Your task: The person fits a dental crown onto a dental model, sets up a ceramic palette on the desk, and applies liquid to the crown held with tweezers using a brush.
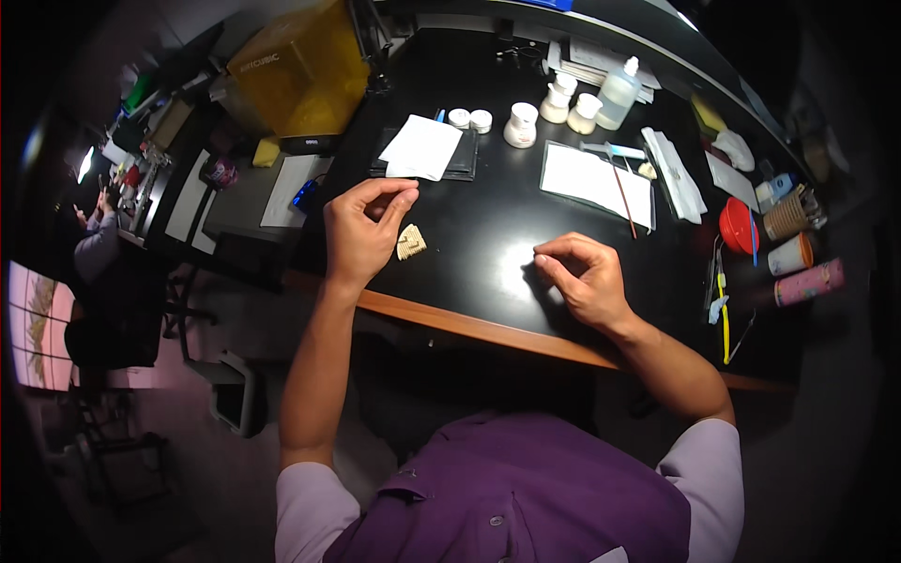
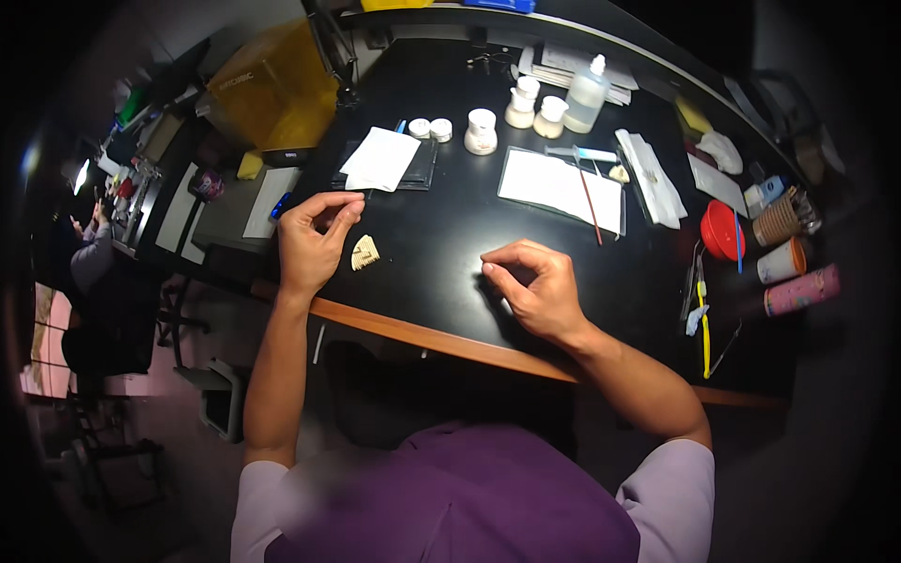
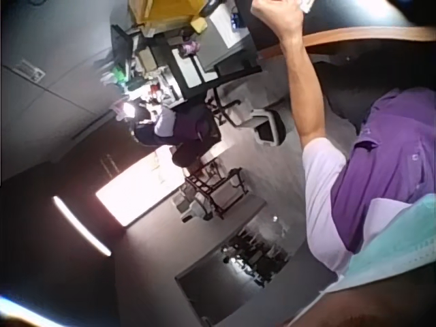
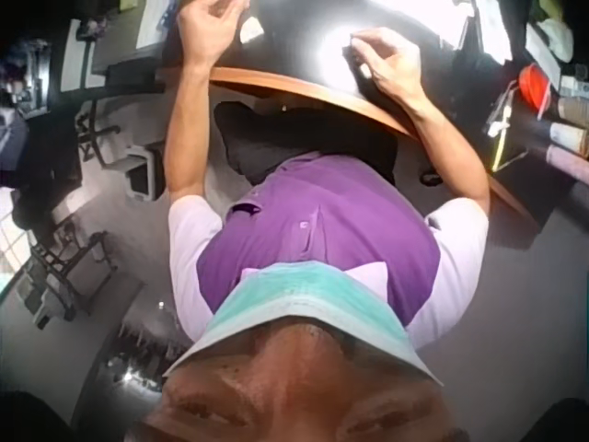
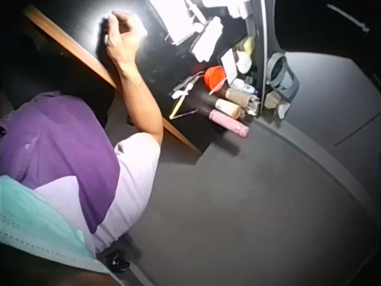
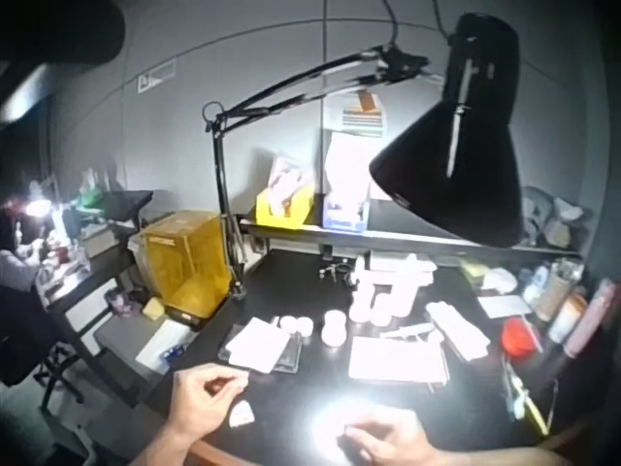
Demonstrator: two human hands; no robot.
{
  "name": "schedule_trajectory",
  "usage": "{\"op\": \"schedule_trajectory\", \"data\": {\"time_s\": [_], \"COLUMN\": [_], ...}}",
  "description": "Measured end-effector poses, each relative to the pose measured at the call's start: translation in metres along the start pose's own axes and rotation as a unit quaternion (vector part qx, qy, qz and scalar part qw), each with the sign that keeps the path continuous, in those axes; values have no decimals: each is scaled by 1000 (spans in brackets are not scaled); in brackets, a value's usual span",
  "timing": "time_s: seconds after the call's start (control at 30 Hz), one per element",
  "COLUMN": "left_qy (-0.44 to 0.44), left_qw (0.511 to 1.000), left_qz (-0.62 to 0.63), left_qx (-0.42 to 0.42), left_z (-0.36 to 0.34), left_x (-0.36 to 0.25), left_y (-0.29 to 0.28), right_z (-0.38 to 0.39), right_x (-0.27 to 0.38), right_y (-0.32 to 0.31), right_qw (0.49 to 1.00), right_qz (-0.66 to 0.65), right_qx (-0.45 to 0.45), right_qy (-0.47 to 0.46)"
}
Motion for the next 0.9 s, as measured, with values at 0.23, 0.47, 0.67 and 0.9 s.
{"op": "schedule_trajectory", "data": {"time_s": [0.23,0.47,0.67,0.9], "left_qy": [61,115,89,108], "left_qw": [992,975,963,952], "left_qz": [-102,-138,-180,-234], "left_qx": [45,134,179,162], "left_z": [-53,-85,-84,-90], "left_x": [-3,12,21,27], "left_y": [28,81,94,97], "right_z": [15,17,14,18], "right_x": [14,26,29,28], "right_y": [-6,-6,6,0], "right_qw": [999,994,991,989], "right_qz": [36,46,37,39], "right_qx": [-17,-36,-4,-19], "right_qy": [-36,-92,-127,-138]}}
Point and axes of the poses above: each hand's wrist, its own z-axis away from the middle knuckle, its own y-axis out of the palm, x = y × z, the point moved 10 cm from there along -z, towards the middle knuckle, and after that the axes turned 8 degrees about y, right-handed, at the moved point
